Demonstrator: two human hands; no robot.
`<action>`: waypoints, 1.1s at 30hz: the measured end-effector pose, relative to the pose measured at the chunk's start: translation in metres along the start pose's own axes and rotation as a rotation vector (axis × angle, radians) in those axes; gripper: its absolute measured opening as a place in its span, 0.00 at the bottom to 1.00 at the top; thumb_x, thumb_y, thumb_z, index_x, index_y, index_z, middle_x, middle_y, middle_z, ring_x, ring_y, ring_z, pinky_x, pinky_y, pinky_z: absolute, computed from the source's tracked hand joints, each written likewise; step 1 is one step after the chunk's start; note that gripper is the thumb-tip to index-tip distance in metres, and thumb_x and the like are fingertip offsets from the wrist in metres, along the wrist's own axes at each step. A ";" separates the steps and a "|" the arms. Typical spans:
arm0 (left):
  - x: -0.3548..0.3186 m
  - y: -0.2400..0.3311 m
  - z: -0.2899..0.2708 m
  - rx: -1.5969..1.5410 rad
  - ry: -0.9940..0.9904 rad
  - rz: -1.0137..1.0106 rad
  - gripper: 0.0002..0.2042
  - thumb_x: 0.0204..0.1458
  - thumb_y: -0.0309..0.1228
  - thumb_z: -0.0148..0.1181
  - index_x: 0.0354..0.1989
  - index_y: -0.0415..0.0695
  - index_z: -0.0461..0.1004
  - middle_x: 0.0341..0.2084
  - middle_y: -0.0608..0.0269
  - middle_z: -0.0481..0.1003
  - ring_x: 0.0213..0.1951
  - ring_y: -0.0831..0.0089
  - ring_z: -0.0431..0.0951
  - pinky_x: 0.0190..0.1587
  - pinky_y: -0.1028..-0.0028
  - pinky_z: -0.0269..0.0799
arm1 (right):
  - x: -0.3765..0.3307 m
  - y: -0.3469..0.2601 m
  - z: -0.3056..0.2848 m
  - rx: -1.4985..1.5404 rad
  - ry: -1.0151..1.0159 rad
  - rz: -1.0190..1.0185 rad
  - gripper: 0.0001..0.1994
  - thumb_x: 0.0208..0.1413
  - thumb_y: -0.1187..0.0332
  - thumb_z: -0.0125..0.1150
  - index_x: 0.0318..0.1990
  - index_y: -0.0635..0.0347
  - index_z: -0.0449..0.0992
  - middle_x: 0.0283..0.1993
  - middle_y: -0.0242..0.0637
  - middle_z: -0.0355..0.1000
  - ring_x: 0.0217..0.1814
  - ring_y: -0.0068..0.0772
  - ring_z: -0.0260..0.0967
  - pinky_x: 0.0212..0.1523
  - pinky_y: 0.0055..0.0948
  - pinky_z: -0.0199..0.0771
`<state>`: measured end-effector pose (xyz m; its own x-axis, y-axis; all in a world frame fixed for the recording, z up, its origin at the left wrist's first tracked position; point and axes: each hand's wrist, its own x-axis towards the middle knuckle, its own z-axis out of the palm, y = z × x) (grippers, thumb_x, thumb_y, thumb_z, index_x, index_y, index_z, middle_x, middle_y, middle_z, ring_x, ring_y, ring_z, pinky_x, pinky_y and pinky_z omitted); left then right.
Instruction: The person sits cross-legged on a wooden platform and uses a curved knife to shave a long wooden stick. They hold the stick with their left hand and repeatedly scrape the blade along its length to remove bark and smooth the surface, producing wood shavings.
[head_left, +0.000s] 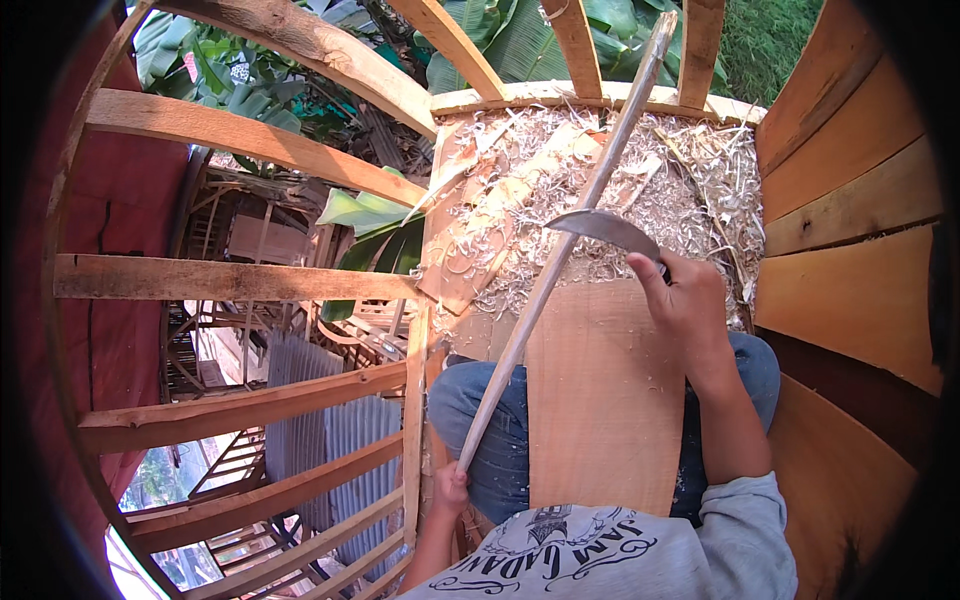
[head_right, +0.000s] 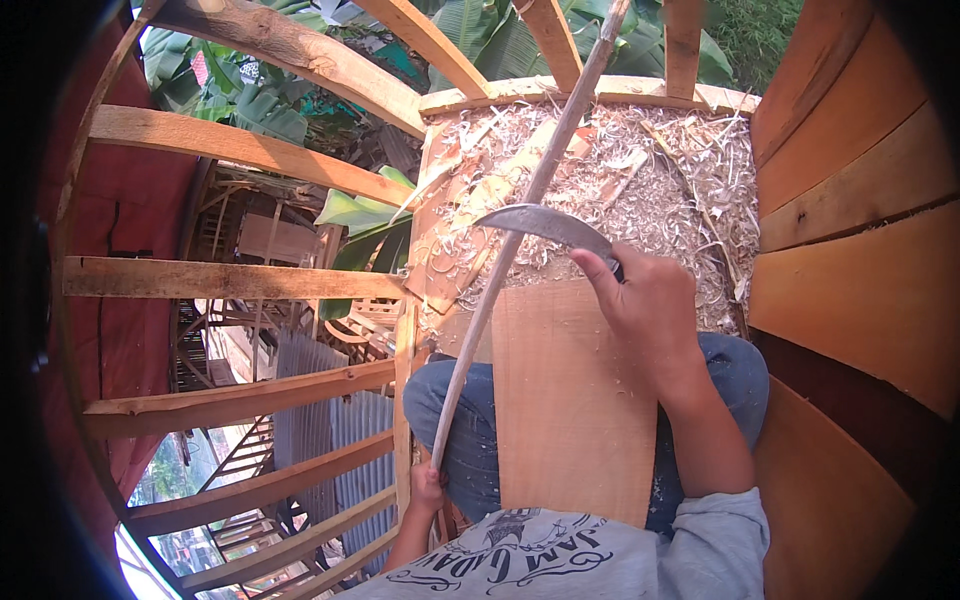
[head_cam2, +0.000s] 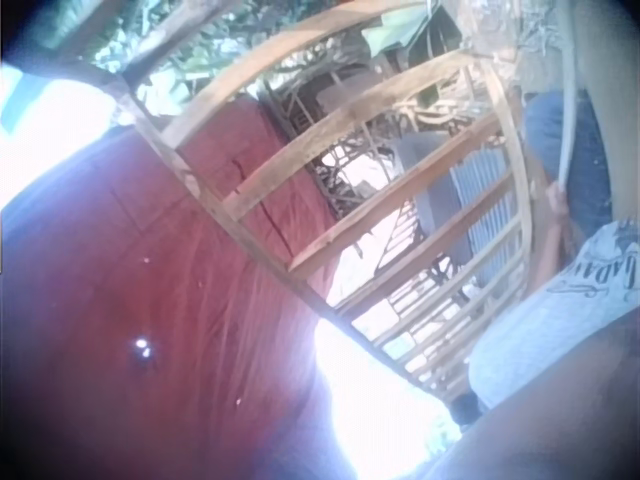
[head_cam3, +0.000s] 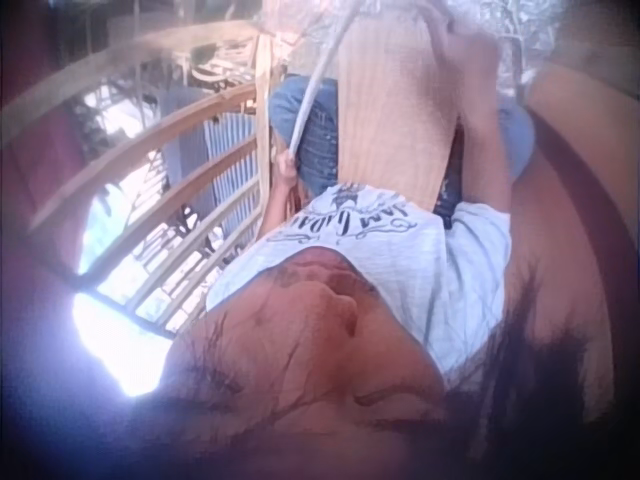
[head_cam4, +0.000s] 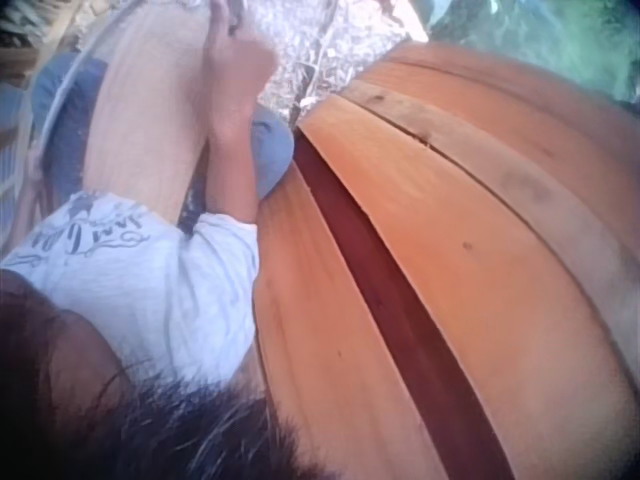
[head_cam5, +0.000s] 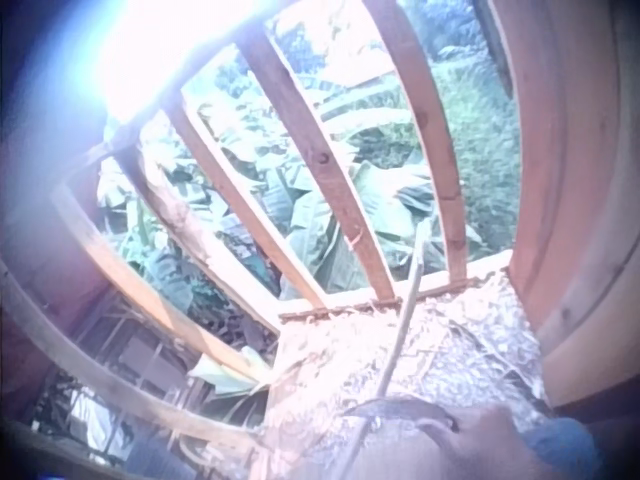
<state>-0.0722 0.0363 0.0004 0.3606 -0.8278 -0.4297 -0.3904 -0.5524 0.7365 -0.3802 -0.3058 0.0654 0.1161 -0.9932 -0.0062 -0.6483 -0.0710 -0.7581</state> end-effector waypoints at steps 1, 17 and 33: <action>0.002 0.003 0.001 0.034 0.016 0.017 0.36 0.49 0.67 0.38 0.16 0.40 0.62 0.11 0.70 0.59 0.17 0.79 0.60 0.19 0.74 0.52 | -0.006 -0.006 0.006 -0.057 0.009 -0.129 0.26 0.53 0.45 0.53 0.20 0.63 0.72 0.13 0.45 0.65 0.18 0.47 0.68 0.22 0.40 0.65; -0.001 -0.004 -0.002 0.086 0.010 0.022 0.34 0.52 0.62 0.41 0.17 0.37 0.65 0.10 0.64 0.61 0.18 0.74 0.63 0.20 0.71 0.57 | 0.007 0.006 0.019 -0.177 0.084 -0.131 0.27 0.52 0.43 0.54 0.18 0.61 0.73 0.12 0.43 0.65 0.15 0.45 0.66 0.20 0.39 0.65; 0.005 0.004 -0.007 -0.225 -0.110 -0.040 0.32 0.53 0.61 0.41 0.15 0.40 0.59 0.12 0.68 0.58 0.17 0.78 0.58 0.19 0.77 0.54 | -0.048 -0.035 0.047 -0.142 -0.220 -0.451 0.24 0.52 0.45 0.54 0.18 0.58 0.72 0.16 0.38 0.69 0.18 0.39 0.70 0.19 0.33 0.68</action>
<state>-0.0664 0.0304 0.0047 0.2729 -0.8181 -0.5062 -0.1744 -0.5595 0.8103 -0.3275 -0.2518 0.0616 0.5528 -0.8193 0.1521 -0.5915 -0.5144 -0.6210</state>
